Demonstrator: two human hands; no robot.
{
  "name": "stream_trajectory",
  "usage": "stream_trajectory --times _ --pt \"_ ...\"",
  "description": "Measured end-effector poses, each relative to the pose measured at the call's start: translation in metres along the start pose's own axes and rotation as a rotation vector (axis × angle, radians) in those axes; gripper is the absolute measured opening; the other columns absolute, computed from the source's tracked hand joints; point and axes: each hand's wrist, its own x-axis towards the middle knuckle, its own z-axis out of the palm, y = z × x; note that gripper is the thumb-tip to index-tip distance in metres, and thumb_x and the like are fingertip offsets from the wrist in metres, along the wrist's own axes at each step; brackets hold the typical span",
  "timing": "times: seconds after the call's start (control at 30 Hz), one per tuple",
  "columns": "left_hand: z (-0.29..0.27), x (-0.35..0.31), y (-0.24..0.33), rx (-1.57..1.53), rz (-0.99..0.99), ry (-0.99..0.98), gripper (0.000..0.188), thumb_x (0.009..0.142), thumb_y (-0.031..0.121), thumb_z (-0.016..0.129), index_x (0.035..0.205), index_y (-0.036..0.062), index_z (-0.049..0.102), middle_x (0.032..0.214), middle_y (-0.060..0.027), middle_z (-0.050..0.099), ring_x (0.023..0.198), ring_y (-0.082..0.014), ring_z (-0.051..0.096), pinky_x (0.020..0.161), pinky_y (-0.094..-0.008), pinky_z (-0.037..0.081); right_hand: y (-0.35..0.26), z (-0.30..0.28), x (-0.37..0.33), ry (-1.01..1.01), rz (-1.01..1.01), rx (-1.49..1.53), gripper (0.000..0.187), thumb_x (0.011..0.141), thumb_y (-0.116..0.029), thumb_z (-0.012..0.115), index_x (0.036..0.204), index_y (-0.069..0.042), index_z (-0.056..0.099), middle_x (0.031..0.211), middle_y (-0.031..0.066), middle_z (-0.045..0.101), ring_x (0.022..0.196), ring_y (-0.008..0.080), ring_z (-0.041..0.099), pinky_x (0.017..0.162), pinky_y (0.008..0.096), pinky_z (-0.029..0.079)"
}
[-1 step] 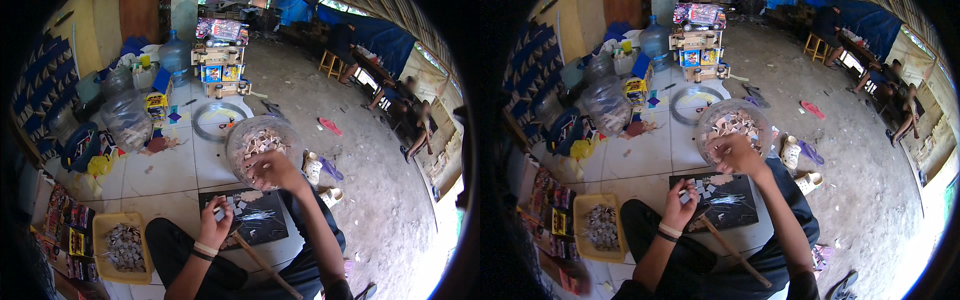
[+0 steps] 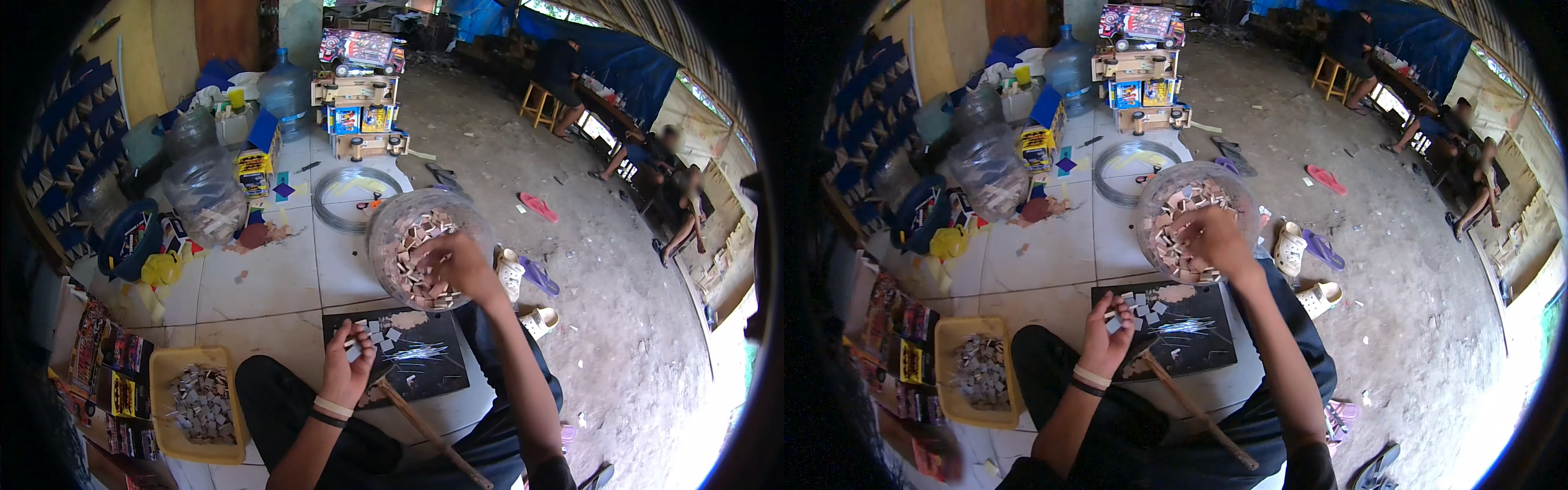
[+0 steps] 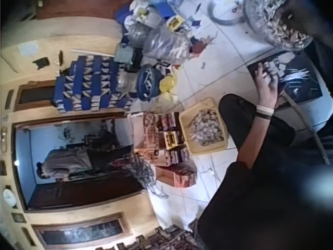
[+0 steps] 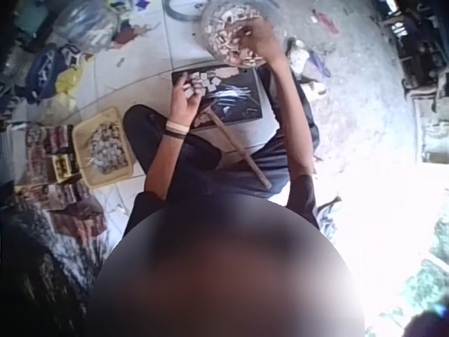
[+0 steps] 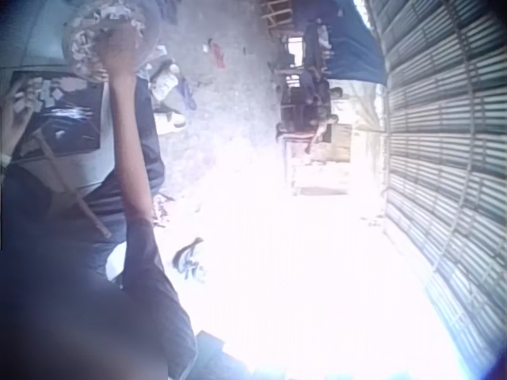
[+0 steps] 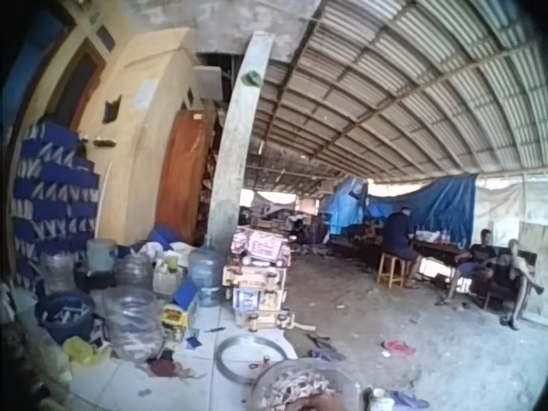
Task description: The person sits on the floor and repeatedly inserts a thin metal wire into small rectangular blocks, then taps the wire with a wooden stick to secure it. The person places the finished items into a large plastic container.
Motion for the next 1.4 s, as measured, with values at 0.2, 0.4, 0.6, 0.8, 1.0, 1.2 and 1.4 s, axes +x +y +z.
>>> stream_trajectory --times 0.2,0.4,0.6,0.8,1.0,1.2,1.4 --pt "-0.013 0.017 0.002 1.475 0.998 -0.163 0.016 0.107 0.015 0.069 0.113 0.0005 0.071 0.119 -0.0173 0.072 0.119 -0.0328 0.068 0.101 -0.0458 0.056 0.112 -0.006 0.062 -0.165 0.197 -0.803 0.037 0.09 -0.004 0.074 0.126 -0.01 0.081 0.126 0.024 0.078 0.117 0.0441 0.075 0.096 0.0478 0.062" --pt "-0.018 0.025 -0.002 1.976 1.068 -0.329 0.037 0.104 0.021 0.07 0.135 0.0026 0.067 0.151 -0.018 0.058 0.144 -0.0422 0.053 0.124 -0.0557 0.039 0.142 -0.009 0.078 -0.284 0.155 -0.825 0.044 0.08 -0.015 0.089 0.122 -0.008 0.079 0.123 0.0213 0.078 0.123 0.041 0.073 0.104 0.0491 0.06" --pt "-0.019 0.029 0.003 1.752 1.097 -0.352 0.031 0.102 0.012 0.07 0.131 0.001 0.069 0.144 -0.019 0.062 0.14 -0.0417 0.056 0.123 -0.0561 0.04 0.128 -0.035 0.08 -0.352 0.228 -0.628 0.041 0.074 -0.016 0.089 0.115 -0.013 0.083 0.122 0.0132 0.079 0.121 0.0364 0.073 0.101 0.0434 0.059" --pt "-0.017 0.026 0.003 1.725 1.169 -0.244 0.023 0.103 0.008 0.069 0.124 -0.0005 0.071 0.14 -0.0199 0.065 0.137 -0.0423 0.059 0.121 -0.0534 0.044 0.136 -0.024 0.081 -0.227 0.223 -0.673 0.037 0.076 -0.016 0.087 0.112 -0.011 0.082 0.12 0.0174 0.079 0.119 0.0376 0.074 0.1 0.0433 0.059" --pt "-0.021 0.031 0.002 1.637 1.107 -0.217 0.018 0.107 0.01 0.063 0.12 0.0001 0.072 0.134 -0.0197 0.069 0.128 -0.0409 0.064 0.112 -0.0486 0.05 0.138 -0.026 0.077 -0.284 0.157 -0.707 0.039 0.078 -0.023 0.087 0.115 -0.012 0.081 0.118 0.0172 0.079 0.117 0.0374 0.074 0.101 0.0439 0.058" --pt "-0.022 0.033 0.003 1.603 1.133 -0.189 0.023 0.111 0.015 0.059 0.115 -0.0007 0.075 0.125 -0.0194 0.074 0.121 -0.0381 0.069 0.108 -0.0455 0.052 0.121 -0.024 0.071 -0.33 0.185 -0.688 0.053 0.077 -0.033 0.088 0.124 -0.01 0.078 0.128 0.0172 0.076 0.122 0.039 0.072 0.104 0.0451 0.058" --pt "-0.023 0.034 0.004 1.593 1.131 -0.186 0.025 0.113 0.017 0.058 0.114 -0.0011 0.076 0.124 -0.019 0.075 0.12 -0.0365 0.07 0.107 -0.0443 0.053 0.101 -0.038 0.064 -0.271 0.335 -0.374 0.044 0.093 -0.014 0.076 0.137 -0.01 0.074 0.13 0.0147 0.076 0.119 0.0329 0.074 0.098 0.0405 0.063"
